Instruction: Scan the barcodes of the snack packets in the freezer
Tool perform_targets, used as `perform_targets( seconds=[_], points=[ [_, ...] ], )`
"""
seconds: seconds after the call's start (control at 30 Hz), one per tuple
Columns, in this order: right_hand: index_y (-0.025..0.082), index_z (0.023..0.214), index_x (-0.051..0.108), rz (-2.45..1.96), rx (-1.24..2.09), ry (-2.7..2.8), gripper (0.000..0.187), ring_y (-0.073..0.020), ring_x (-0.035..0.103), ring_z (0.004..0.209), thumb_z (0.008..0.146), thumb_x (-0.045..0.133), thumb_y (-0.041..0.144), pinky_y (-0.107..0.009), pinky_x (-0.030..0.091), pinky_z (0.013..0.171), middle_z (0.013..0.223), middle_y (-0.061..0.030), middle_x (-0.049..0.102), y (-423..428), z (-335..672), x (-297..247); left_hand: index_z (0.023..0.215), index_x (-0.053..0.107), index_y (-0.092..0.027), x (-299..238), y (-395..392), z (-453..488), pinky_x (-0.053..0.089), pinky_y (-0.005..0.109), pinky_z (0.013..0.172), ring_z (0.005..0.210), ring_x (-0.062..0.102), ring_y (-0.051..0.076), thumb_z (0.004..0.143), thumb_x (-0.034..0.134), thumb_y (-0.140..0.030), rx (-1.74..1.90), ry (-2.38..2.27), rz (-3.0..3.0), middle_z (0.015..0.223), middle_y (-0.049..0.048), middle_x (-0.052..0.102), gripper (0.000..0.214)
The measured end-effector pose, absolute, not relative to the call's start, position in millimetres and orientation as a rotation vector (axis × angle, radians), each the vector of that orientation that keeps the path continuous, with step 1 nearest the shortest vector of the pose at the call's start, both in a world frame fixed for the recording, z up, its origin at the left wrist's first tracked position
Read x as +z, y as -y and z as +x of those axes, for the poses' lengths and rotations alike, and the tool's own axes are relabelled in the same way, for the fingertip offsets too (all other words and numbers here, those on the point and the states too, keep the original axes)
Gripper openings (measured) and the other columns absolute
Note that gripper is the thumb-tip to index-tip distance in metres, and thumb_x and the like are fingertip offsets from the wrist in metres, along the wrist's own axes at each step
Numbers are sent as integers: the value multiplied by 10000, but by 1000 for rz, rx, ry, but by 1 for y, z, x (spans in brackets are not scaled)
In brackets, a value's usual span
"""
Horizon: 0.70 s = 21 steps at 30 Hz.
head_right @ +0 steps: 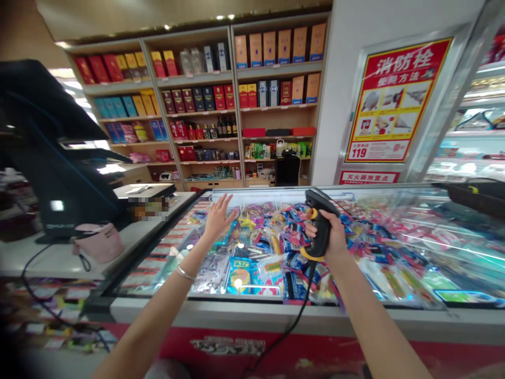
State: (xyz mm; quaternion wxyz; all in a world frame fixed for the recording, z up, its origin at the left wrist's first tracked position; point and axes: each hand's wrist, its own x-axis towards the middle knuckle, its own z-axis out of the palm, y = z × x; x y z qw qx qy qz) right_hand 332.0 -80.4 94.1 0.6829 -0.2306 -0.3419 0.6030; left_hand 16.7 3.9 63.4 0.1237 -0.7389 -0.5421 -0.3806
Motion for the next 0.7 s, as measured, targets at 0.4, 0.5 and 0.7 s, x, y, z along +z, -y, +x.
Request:
perform_targets(
  seconds=[0.4,0.5,0.7],
  points=[
    [167,667,595,-635,1999,866,238,-95,457,399,676,635,401,-195,390,379,483,4,534,26,113,8,1343,424,-171,-7,-45,-136,367,404,1037,1281,450,286,854,525,-288,-1009,2102,-1841,1437,162,422,513],
    [163,715,612,-589,2041,881,241,-93,485,415,676,636,399,-195,400,396,562,-16,603,33,106,-6,1324,449,-185,-16,-46,-135,389,399,1008,1264,474,265,893,445,-242,-1024,2154,-1799,1418,172,439,434],
    [150,771,626,-575,2101,928,254,-126,550,463,681,606,386,-246,454,461,686,-61,666,47,104,-18,1343,398,-70,-29,-60,-142,329,453,1046,1308,409,334,836,549,-375,-1041,2292,-1595,1385,280,429,611]
  ],
)
